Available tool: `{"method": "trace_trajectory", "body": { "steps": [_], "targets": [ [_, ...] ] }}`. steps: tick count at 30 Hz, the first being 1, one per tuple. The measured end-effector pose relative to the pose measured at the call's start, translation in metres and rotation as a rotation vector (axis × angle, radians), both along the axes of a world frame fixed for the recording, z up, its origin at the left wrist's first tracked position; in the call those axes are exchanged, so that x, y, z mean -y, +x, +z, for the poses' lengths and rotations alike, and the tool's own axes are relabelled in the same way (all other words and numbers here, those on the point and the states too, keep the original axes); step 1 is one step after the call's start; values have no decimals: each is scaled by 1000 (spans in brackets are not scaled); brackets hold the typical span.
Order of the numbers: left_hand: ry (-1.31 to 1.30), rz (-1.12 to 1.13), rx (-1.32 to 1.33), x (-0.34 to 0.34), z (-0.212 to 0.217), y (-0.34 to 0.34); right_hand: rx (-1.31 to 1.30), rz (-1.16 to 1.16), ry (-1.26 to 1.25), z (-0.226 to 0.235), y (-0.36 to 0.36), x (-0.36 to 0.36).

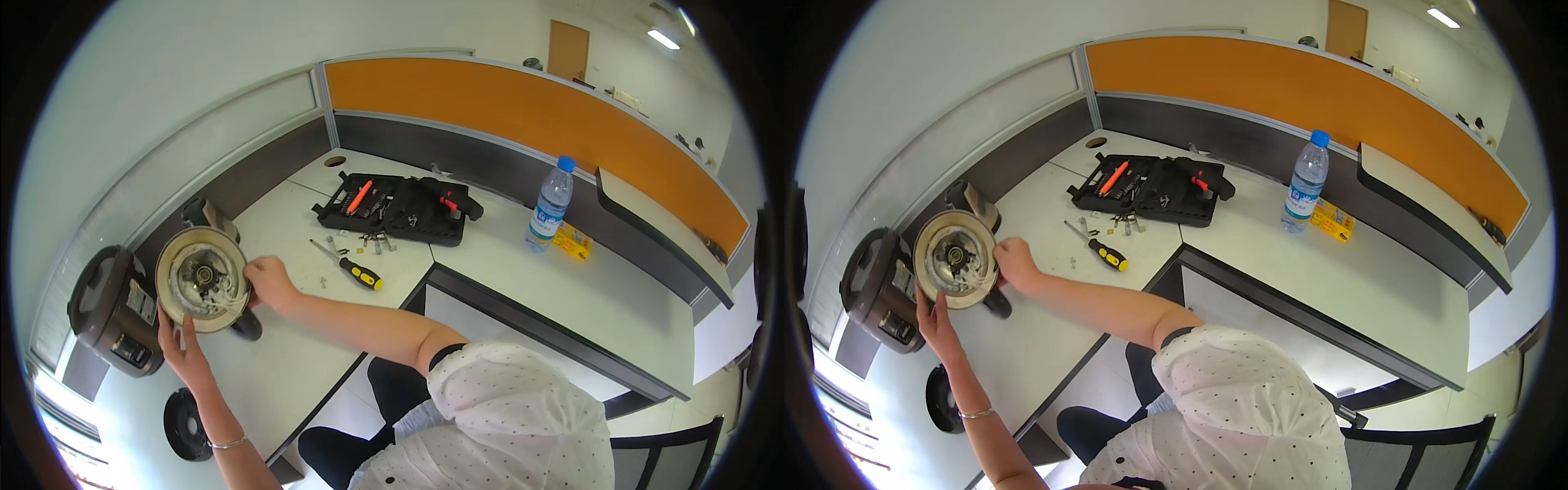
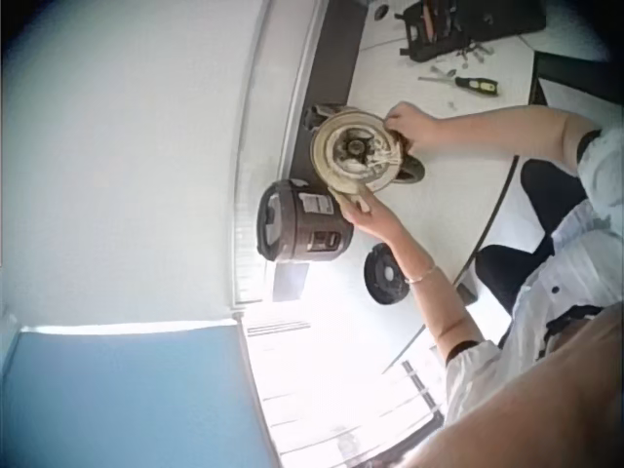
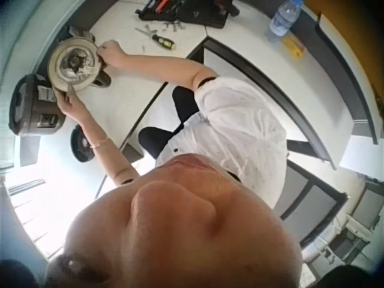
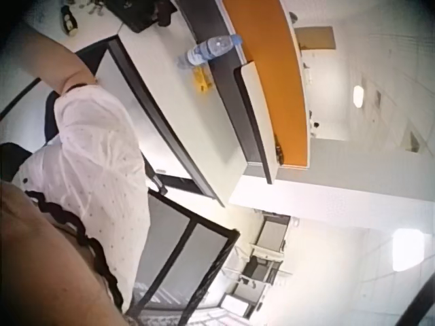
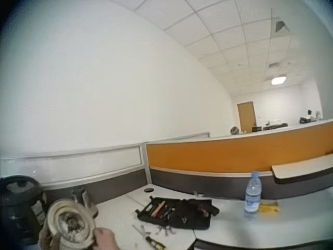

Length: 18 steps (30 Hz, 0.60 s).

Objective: The person uses a screwdriver to remove screws from the base of a kettle. They then lift off the base cover to reveal the internal heating element and wiring, and proceed to manipulate the internal components with their hands.

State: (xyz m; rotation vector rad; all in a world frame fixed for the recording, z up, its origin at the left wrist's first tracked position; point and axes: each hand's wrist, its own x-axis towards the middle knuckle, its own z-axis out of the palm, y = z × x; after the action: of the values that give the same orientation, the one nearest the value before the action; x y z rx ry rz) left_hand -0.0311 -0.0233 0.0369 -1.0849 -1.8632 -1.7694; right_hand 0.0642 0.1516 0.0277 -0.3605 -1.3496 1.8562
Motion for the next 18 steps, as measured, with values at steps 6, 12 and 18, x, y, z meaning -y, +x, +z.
{"method": "trace_trajectory", "body": {
  "steps": [6,12,18],
  "targets": [
    [-119,111,-230,16,32,-2,33,264,-413,-13,1,36],
    [-216,83,-195,-3,21,-3,91,332,-648,-44,18,51],
    [-301,104,-254,0,24,4,126,474,-643,-42,33,70]
  ]
}}
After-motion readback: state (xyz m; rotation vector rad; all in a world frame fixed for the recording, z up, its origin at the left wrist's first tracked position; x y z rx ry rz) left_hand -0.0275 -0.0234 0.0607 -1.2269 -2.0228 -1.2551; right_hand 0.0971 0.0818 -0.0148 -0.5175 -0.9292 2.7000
